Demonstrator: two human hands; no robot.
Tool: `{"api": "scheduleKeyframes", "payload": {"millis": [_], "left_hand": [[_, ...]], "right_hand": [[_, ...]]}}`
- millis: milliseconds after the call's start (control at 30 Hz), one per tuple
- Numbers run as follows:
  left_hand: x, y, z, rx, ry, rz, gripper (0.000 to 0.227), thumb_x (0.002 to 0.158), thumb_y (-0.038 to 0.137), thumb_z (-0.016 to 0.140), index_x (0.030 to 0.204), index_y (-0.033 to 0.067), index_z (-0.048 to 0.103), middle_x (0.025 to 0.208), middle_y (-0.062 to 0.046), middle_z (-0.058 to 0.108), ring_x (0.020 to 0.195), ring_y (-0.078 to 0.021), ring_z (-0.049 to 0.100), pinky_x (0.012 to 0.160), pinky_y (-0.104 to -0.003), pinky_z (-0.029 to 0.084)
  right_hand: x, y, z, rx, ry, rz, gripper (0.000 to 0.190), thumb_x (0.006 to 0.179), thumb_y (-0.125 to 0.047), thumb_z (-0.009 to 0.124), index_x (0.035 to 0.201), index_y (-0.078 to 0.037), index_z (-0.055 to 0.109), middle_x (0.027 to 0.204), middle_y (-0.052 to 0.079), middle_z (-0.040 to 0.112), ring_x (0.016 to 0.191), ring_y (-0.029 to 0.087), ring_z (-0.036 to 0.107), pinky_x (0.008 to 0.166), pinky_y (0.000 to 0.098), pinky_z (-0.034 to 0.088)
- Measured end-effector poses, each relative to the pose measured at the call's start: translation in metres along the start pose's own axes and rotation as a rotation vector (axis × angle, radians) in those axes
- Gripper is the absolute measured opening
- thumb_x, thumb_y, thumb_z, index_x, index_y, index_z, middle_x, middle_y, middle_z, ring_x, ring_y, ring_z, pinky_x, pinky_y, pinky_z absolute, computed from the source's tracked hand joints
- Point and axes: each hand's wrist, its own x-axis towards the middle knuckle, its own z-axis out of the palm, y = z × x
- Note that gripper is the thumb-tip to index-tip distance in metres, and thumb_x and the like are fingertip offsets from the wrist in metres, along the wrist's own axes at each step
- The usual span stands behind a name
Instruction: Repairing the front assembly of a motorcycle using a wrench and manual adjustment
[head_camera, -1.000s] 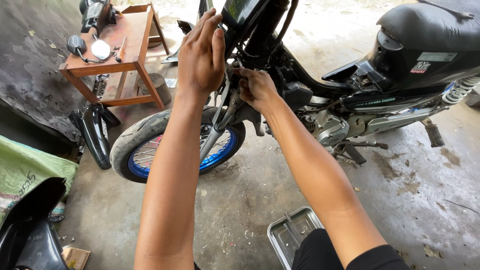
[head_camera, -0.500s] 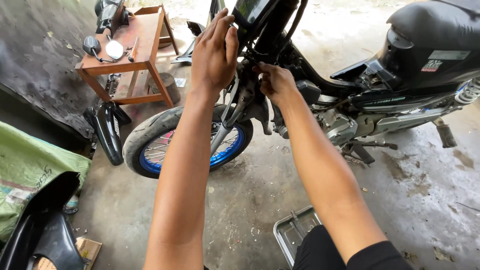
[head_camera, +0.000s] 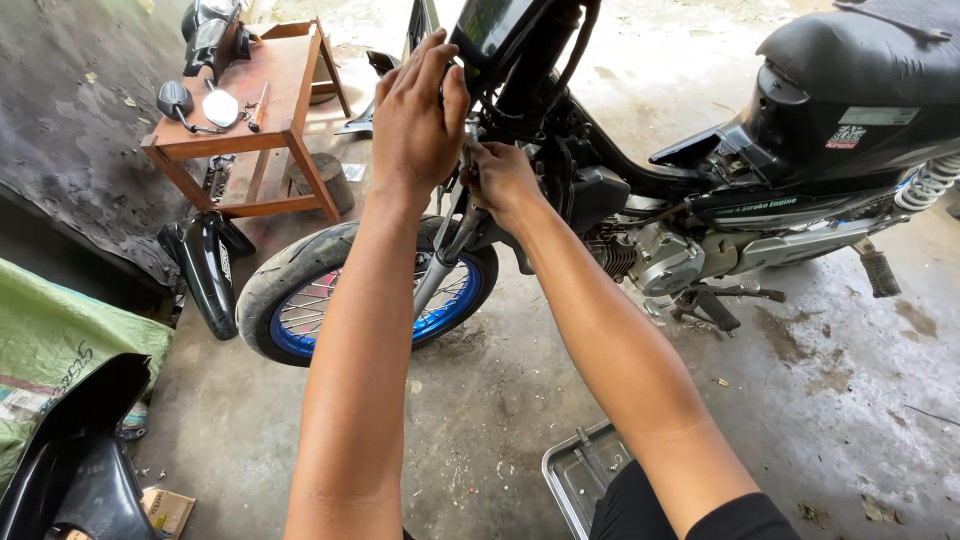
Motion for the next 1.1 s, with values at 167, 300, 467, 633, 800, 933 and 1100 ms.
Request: {"api": "scheduleKeyframes", "payload": {"millis": [167,300,467,633,800,933,1100], "left_hand": [[0.001,0.000,-0.001,-0.007,0.020,0.019,0.034,0.109,0.026,0.043,0.122,0.0048,0.066,0.138,-0.012,0.067,0.129,-0.0286,0.063,0.105,-0.044,0.043],[0.000,0.000,0.001,0.009,0.015,0.025,0.035,0.109,0.027,0.040,0.122,0.0059,0.066,0.137,-0.012,0.067,0.127,-0.0292,0.065,0.105,-0.046,0.043],[-0.001,-0.002,0.001,0.002,0.021,0.025,0.035,0.109,0.027,0.042,0.122,0.0049,0.066,0.138,-0.012,0.067,0.128,-0.0284,0.064,0.105,-0.045,0.043],[0.000,-0.004,0.002,0.007,0.000,0.015,0.036,0.109,0.028,0.041,0.124,0.0057,0.065,0.139,-0.012,0.066,0.130,-0.0271,0.063,0.106,-0.044,0.042],[-0.001,-0.002,0.003,-0.005,-0.003,-0.008,0.037,0.108,0.029,0.040,0.124,0.0061,0.065,0.139,-0.011,0.066,0.130,-0.0269,0.063,0.107,-0.045,0.042],[-0.004,-0.002,0.002,-0.009,-0.007,-0.011,0.038,0.109,0.030,0.039,0.125,0.0065,0.065,0.139,-0.010,0.066,0.131,-0.0263,0.062,0.107,-0.046,0.042],[-0.001,-0.002,0.003,-0.004,0.006,0.003,0.036,0.109,0.028,0.042,0.125,0.0055,0.065,0.139,-0.011,0.065,0.128,-0.0284,0.064,0.106,-0.045,0.043]], "right_hand": [[0.004,0.006,0.009,0.009,0.130,-0.050,0.025,0.108,-0.017,0.049,0.112,0.003,0.064,0.069,0.009,0.061,0.044,0.009,0.043,0.037,0.0235,0.030],[-0.001,0.004,0.011,0.007,0.199,-0.008,0.026,0.109,-0.020,0.046,0.115,-0.002,0.063,0.069,0.005,0.058,0.048,0.008,0.044,0.041,0.0214,0.032],[-0.005,-0.001,0.021,0.025,0.115,-0.031,0.025,0.110,-0.017,0.046,0.105,0.002,0.061,0.067,0.007,0.054,0.044,0.007,0.036,0.038,0.0243,0.026],[0.007,0.008,0.030,0.116,0.113,-0.062,0.034,0.108,-0.013,0.044,0.080,-0.001,0.058,0.058,0.002,0.045,0.042,0.007,0.026,0.039,0.0271,0.019],[0.021,0.013,0.027,0.116,0.129,-0.043,0.028,0.107,-0.014,0.047,0.087,0.002,0.059,0.060,0.003,0.046,0.041,0.008,0.031,0.038,0.0273,0.021],[0.025,0.015,0.031,0.132,0.137,-0.057,0.014,0.100,-0.007,0.052,0.090,0.002,0.057,0.060,0.006,0.050,0.042,0.008,0.034,0.037,0.0264,0.023],[0.024,0.010,0.032,0.188,0.109,0.014,0.015,0.102,-0.012,0.054,0.102,0.002,0.053,0.062,0.008,0.052,0.044,0.010,0.038,0.040,0.0271,0.028]]}}
